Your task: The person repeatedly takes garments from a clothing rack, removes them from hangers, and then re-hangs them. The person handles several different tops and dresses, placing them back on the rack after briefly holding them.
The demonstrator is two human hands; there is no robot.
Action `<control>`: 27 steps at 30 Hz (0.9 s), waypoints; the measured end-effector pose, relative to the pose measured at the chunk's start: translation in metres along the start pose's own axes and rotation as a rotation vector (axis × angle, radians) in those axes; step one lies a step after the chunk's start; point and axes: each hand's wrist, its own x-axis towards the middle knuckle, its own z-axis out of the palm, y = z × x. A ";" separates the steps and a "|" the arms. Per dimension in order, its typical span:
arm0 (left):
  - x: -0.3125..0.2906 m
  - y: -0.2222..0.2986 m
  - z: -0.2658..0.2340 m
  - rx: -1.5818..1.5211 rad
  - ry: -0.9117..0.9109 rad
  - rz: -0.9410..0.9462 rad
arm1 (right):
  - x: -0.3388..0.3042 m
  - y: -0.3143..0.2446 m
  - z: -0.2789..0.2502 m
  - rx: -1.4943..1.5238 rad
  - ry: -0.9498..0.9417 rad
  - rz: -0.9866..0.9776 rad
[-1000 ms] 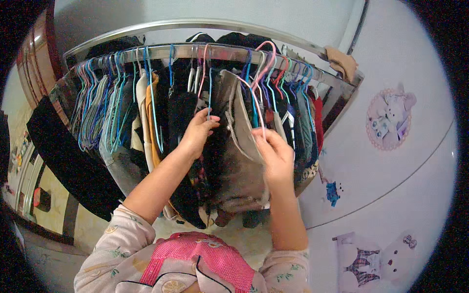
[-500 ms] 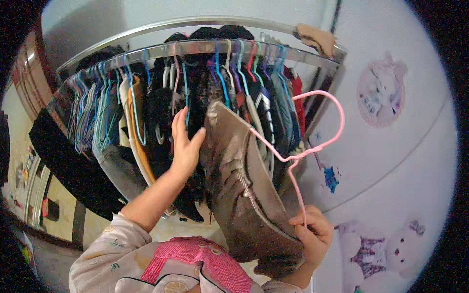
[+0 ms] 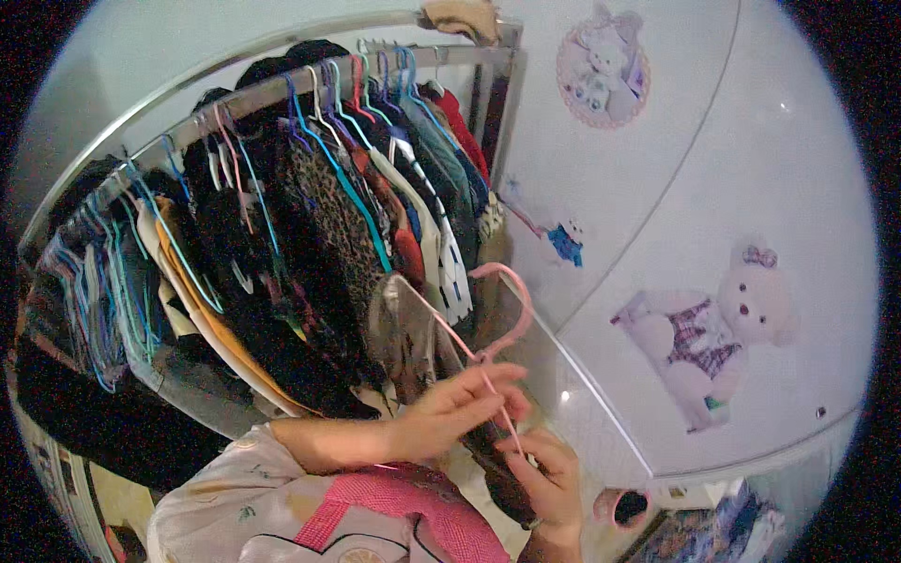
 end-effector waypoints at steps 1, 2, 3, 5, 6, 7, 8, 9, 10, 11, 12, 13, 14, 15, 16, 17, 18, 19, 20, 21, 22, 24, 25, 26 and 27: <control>-0.003 -0.008 0.003 -0.015 -0.071 -0.049 | -0.020 0.003 0.004 0.034 0.073 0.044; -0.007 -0.014 0.006 -0.032 -0.143 -0.098 | -0.035 0.004 0.009 0.067 0.149 0.089; -0.011 -0.019 0.012 -0.055 -0.152 -0.147 | -0.050 0.004 0.011 0.035 0.190 0.113; -0.014 -0.027 0.027 -0.094 -0.195 -0.253 | -0.081 0.008 0.014 -0.031 0.292 0.159; -0.019 -0.032 0.035 -0.155 -0.214 -0.267 | -0.098 0.005 0.012 0.018 0.278 0.184; -0.021 -0.036 0.044 -0.181 -0.246 -0.294 | -0.114 0.004 0.010 0.036 0.311 0.181; -0.022 -0.039 0.053 -0.207 -0.278 -0.324 | -0.130 0.001 0.008 0.052 0.344 0.179; -0.025 -0.040 0.061 -0.222 -0.295 -0.352 | -0.145 -0.004 0.008 0.079 0.365 0.169; -0.026 -0.042 0.070 -0.211 -0.333 -0.335 | -0.161 -0.008 0.007 0.085 0.383 0.169; -0.027 -0.045 0.081 -0.201 -0.367 -0.319 | -0.175 -0.012 0.005 0.093 0.398 0.170; -0.030 -0.042 0.092 -0.185 -0.378 -0.365 | -0.190 -0.020 0.009 0.111 0.431 0.176; -0.032 -0.045 0.104 -0.226 -0.414 -0.384 | -0.204 -0.024 0.012 0.085 0.455 0.167; -0.035 -0.048 0.118 -0.268 -0.452 -0.402 | -0.219 -0.029 0.014 0.056 0.480 0.156; -0.040 -0.054 0.133 -0.307 -0.489 -0.417 | -0.239 -0.031 0.014 0.025 0.502 0.142; -0.045 -0.063 0.147 -0.282 -0.516 -0.425 | -0.261 -0.033 0.011 -0.061 0.485 0.163; -0.050 -0.068 0.164 -0.279 -0.550 -0.444 | -0.281 -0.036 0.011 -0.062 0.531 0.173; -0.041 -0.071 0.173 -0.283 -0.607 -0.476 | -0.286 -0.039 0.014 -0.070 0.601 0.189; -0.052 -0.076 0.192 -0.286 -0.630 -0.493 | -0.310 -0.043 0.015 -0.071 0.635 0.205; -0.062 -0.083 0.213 -0.307 -0.675 -0.460 | -0.333 -0.050 0.019 -0.050 0.743 0.241; -0.074 -0.087 0.235 -0.324 -0.714 -0.471 | -0.358 -0.058 0.022 -0.021 0.796 0.271; -0.084 -0.090 0.257 -0.336 -0.758 -0.477 | -0.381 -0.064 0.023 0.008 0.852 0.291; -0.108 -0.100 0.299 -0.393 -0.849 -0.495 | -0.429 -0.072 0.027 0.055 0.934 0.312; -0.110 -0.104 0.313 -0.400 -0.919 -0.521 | -0.439 -0.075 0.034 0.072 0.980 0.325; -0.111 -0.109 0.327 -0.408 -0.988 -0.546 | -0.449 -0.078 0.040 0.090 1.025 0.337; -0.132 -0.116 0.351 -0.405 -1.021 -0.537 | -0.482 -0.081 0.041 0.105 1.021 0.338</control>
